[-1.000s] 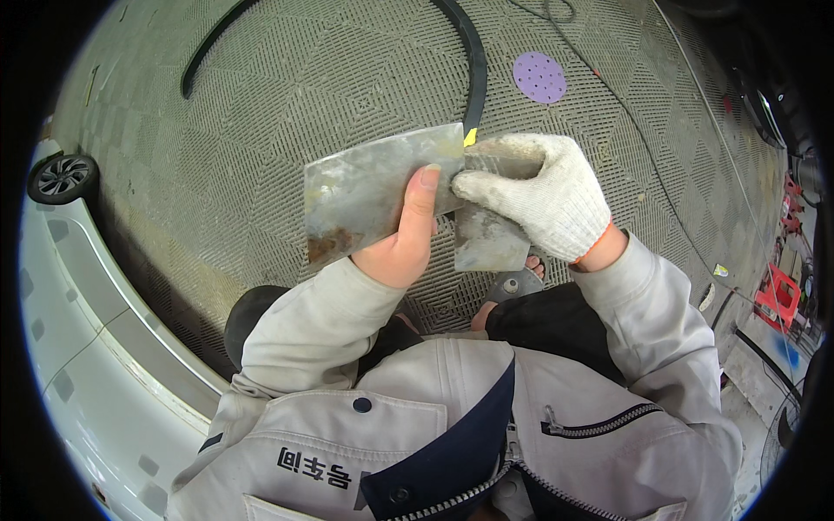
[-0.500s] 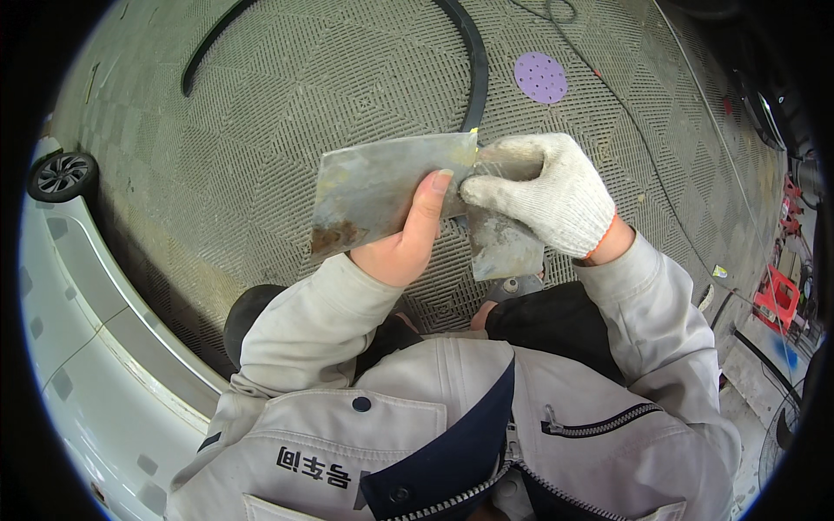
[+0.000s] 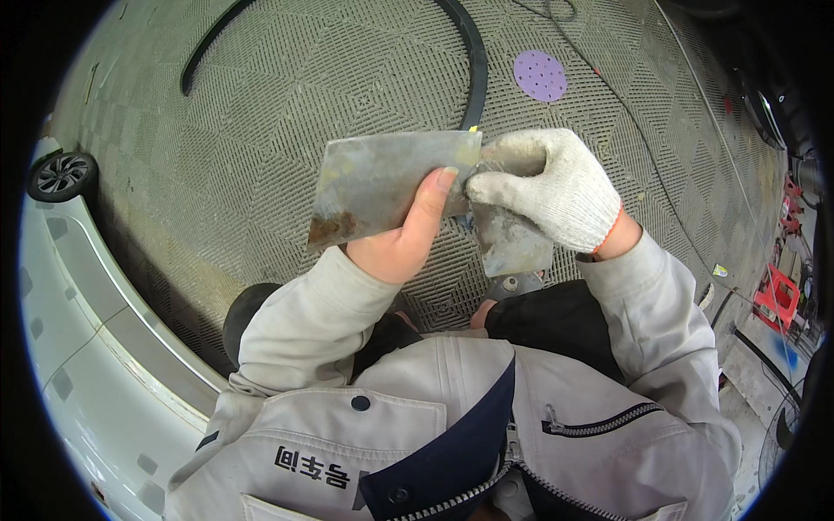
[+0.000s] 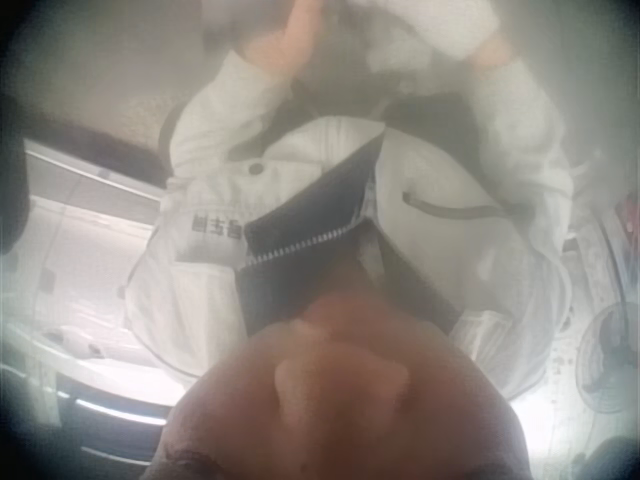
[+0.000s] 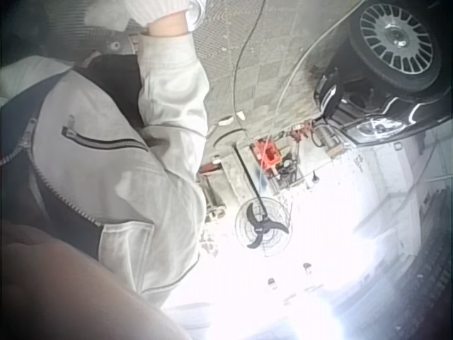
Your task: The person sits on the floor and uses a putty knife to spread a white paste from a can onto a small rectangular metal plate. They repeatedly dip the knife into the can and apply the paste to the plate's surface.
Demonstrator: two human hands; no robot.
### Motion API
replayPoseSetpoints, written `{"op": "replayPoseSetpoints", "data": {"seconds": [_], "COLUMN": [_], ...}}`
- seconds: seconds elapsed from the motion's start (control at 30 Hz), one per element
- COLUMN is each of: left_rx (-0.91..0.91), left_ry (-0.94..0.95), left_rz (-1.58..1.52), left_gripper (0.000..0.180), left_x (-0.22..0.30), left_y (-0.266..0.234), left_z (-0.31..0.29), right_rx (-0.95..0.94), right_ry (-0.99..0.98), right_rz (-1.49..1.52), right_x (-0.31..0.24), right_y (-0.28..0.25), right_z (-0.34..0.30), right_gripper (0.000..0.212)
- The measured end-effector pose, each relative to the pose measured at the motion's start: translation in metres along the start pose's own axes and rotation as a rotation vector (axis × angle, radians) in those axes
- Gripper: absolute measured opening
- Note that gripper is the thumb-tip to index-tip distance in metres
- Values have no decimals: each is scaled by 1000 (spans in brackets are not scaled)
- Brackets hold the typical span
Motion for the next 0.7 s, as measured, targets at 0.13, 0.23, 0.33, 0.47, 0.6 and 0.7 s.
{"op": "replayPoseSetpoints", "data": {"seconds": [0.13, 0.23, 0.33, 0.47, 0.6, 0.7], "left_rx": [18, 75, 98, 117, 120, 109], "left_ry": [-192, -113, -41, -51, -82, -142], "left_rz": [-15, -13, -81, -71, -56, -100], "left_gripper": [16, 17, 18, 19, 19, 19], "left_x": [-5, -1, 0, -2, -2, -5], "left_y": [-3, -6, -6, -7, -9, -10], "left_z": [0, 2, 2, 2, 2, 1], "right_rx": [64, 122, 138, 132, 96, 66], "right_ry": [-24, -91, -48, -27, -5, -3], "right_rz": [47, 135, 280, 306, 307, 399], "right_x": [0, 2, 8, 9, 5, 0], "right_y": [0, 3, 5, 5, 8, 10], "right_z": [0, 3, 1, -1, 1, 1], "right_gripper": [21, 21, 22, 26, 33, 34]}}
Point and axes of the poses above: each hand's wrist, its own z-axis towards the middle knuckle, its own y-axis out of the palm, x = y × z, the point moved 6 cm from there along z, towards the middle knuckle, and after that the axes turned 13 degrees about -y, right-handed, at the moved point
